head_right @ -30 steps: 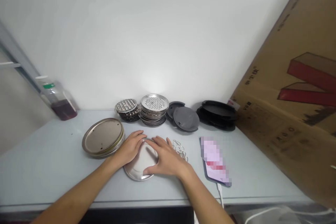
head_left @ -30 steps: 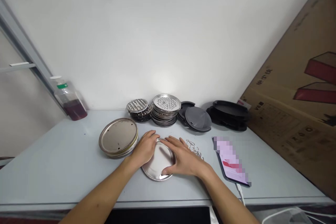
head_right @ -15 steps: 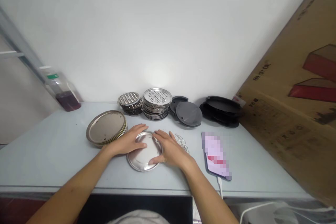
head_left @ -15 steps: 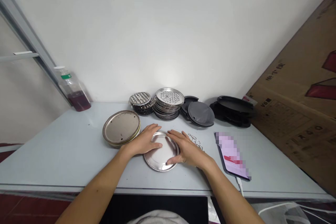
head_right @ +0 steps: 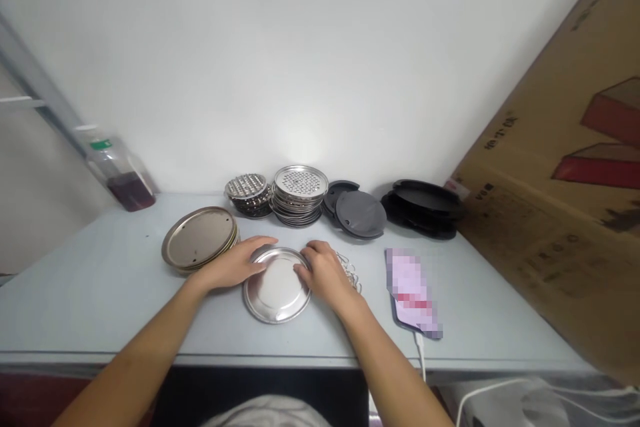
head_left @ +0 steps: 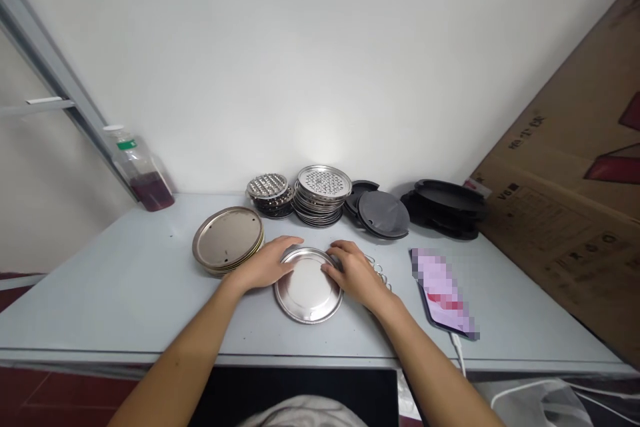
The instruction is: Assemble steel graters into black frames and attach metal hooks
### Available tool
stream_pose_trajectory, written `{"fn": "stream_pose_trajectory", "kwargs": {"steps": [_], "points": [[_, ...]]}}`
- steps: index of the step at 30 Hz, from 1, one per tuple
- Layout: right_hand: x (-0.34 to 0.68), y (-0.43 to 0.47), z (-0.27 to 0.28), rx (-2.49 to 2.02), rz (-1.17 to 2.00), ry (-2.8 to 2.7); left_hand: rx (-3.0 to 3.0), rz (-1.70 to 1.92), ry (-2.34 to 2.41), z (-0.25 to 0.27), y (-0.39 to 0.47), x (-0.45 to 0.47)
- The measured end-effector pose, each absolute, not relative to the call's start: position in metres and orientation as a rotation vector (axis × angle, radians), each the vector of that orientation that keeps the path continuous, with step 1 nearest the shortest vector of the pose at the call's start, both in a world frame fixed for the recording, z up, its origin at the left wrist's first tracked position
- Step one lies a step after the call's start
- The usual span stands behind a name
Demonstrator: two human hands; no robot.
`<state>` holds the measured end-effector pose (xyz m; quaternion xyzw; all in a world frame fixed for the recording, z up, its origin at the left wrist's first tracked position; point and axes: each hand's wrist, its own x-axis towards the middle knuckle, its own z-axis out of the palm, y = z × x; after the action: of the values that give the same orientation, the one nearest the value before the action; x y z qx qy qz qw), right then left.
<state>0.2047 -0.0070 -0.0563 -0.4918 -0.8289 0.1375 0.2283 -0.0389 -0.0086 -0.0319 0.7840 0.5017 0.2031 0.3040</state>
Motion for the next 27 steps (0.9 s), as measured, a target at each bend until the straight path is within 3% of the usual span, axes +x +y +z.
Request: {"fn": "stream_pose_trajectory", "kwargs": {"steps": [11,27], "points": [[0.199,-0.007,-0.059,-1.452,0.237,-2.285,2.183,0.342,1.369,-0.036,-0.009,-0.04],[0.196,-0.009,-0.06,-1.41,0.163,-2.367,2.177,0.338,1.371,-0.041,-0.008,-0.039]]}}
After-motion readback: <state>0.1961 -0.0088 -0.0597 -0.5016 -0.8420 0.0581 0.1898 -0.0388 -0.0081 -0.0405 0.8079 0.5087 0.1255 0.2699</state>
